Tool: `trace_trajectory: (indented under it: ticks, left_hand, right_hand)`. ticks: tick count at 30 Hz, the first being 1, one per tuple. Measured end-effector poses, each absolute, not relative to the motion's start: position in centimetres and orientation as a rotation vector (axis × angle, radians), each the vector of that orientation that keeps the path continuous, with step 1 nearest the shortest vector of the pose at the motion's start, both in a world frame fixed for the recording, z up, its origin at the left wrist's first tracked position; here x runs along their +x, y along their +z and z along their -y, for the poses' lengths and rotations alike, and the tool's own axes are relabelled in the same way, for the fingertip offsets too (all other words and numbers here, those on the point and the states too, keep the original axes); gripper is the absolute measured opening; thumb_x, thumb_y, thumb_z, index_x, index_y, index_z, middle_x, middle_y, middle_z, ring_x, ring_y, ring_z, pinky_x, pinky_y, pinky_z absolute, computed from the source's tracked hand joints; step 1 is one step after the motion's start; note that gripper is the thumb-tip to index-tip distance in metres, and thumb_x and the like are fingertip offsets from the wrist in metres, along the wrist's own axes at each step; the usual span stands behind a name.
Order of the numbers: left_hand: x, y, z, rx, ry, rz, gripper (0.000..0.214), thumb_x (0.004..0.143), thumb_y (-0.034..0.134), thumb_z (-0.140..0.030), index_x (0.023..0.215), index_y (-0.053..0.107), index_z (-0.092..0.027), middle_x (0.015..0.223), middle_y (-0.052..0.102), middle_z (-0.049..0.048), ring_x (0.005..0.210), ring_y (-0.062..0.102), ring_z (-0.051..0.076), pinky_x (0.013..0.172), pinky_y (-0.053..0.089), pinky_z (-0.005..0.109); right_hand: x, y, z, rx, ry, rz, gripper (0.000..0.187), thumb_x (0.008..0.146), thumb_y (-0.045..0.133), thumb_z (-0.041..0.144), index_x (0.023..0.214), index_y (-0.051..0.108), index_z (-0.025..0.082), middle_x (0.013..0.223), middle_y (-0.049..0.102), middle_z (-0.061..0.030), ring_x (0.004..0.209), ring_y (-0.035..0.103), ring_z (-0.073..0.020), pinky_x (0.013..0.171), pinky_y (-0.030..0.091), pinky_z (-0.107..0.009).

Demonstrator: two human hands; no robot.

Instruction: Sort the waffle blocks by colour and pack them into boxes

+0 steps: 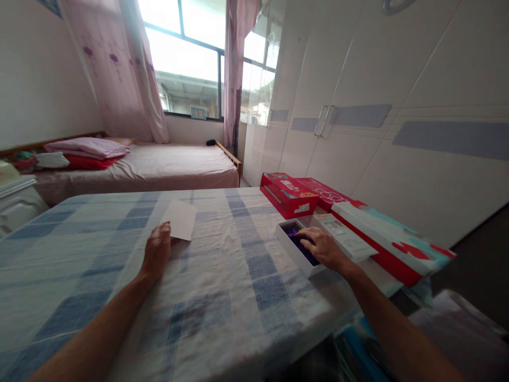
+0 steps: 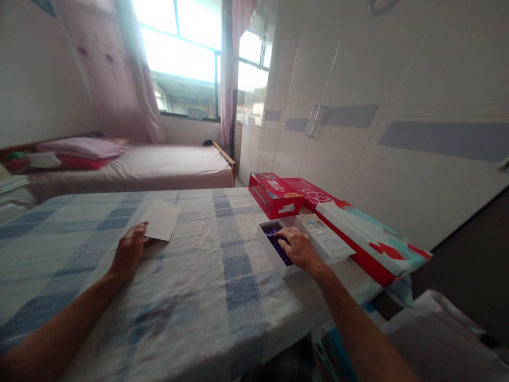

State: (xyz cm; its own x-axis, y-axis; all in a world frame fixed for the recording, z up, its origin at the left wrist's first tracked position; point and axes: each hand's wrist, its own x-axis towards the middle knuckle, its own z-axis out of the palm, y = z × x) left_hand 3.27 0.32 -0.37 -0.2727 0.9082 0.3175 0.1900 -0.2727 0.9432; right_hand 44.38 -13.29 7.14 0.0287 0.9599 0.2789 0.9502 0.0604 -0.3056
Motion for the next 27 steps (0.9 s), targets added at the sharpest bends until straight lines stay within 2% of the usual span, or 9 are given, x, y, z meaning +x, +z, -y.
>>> trace_trajectory:
  ticks: [3, 7, 14, 17, 20, 24, 27]
  left_hand:
    - [3.3, -0.1, 0.0, 1.401, 1.556, -1.398, 0.051, 0.081, 0.04, -0.053, 0.113, 0.055, -0.016, 0.118, 0.056, 0.0112, 0.106, 0.055, 0.027, 0.083, 0.053, 0.04]
    - [3.3, 0.1, 0.2, 1.406, 1.563, -1.394, 0.05, 0.082, 0.04, -0.052, 0.113, 0.055, -0.016, 0.12, 0.055, 0.0113, 0.104, 0.057, 0.026, 0.082, 0.053, 0.041]
    - [4.0, 0.8, 0.9, 1.397, 1.611, -1.317, 0.049, 0.082, 0.042, -0.053, 0.113, 0.054, -0.016, 0.123, 0.054, 0.0101, 0.103, 0.058, 0.024, 0.08, 0.055, 0.039]
    - [4.4, 1.3, 1.5, 1.388, 1.604, -1.307, 0.047, 0.082, 0.042, -0.051, 0.112, 0.055, -0.016, 0.123, 0.054, 0.0101, 0.104, 0.057, 0.024, 0.078, 0.056, 0.038]
    - [4.6, 1.6, 1.8, 1.358, 1.621, -1.265, 0.048, 0.081, 0.045, -0.051, 0.112, 0.056, -0.016, 0.123, 0.055, 0.0089, 0.103, 0.058, 0.023, 0.078, 0.056, 0.037]
    - [5.4, 2.6, 2.3, 1.146, 1.651, -1.118, 0.046, 0.077, 0.054, -0.048, 0.11, 0.059, -0.017, 0.12, 0.058, 0.0063, 0.101, 0.059, 0.021, 0.077, 0.055, 0.035]
    - [6.4, 4.2, 3.4, 0.952, 1.558, -0.907, 0.039, 0.076, 0.058, -0.044, 0.104, 0.063, -0.016, 0.113, 0.063, 0.0061, 0.099, 0.06, 0.02, 0.08, 0.054, 0.034]
  right_hand:
    - [44.6, 7.2, 12.9, -1.888, 0.0, 1.897, 0.032, 0.084, 0.043, 0.021, 0.108, 0.065, 0.021, 0.116, 0.063, -0.0072, 0.11, 0.054, -0.0207, 0.098, 0.038, -0.039]
    - [46.1, 6.8, 14.5, -1.99, -0.156, 1.785, 0.038, 0.081, 0.038, 0.014, 0.106, 0.067, 0.02, 0.109, 0.065, -0.008, 0.108, 0.055, -0.0235, 0.096, 0.04, -0.041]
    - [46.4, 6.0, 15.8, -1.929, 0.097, 1.828, 0.045, 0.075, 0.037, 0.01, 0.107, 0.066, 0.021, 0.112, 0.065, -0.0045, 0.108, 0.056, -0.0181, 0.099, 0.04, -0.035]
    - [46.1, 6.4, 15.6, -1.856, -0.029, 1.796, 0.042, 0.076, 0.036, 0.009, 0.103, 0.066, 0.021, 0.114, 0.063, -0.0048, 0.111, 0.054, -0.0189, 0.102, 0.037, -0.037]
    - [46.1, 6.6, 16.0, -1.82, -0.185, 1.735, 0.038, 0.076, 0.036, 0.009, 0.096, 0.066, 0.021, 0.107, 0.065, -0.0054, 0.109, 0.054, -0.0199, 0.101, 0.037, -0.038]
    - [45.9, 6.2, 16.8, -1.807, -0.033, 1.898, 0.035, 0.073, 0.04, 0.008, 0.087, 0.068, 0.022, 0.105, 0.065, -0.0045, 0.107, 0.055, -0.0196, 0.099, 0.039, -0.039]
    - [44.6, 6.4, 17.2, -1.741, -0.132, 1.804, 0.033, 0.074, 0.042, 0.01, 0.091, 0.068, 0.02, 0.11, 0.063, -0.0066, 0.113, 0.051, -0.0225, 0.101, 0.037, -0.043]
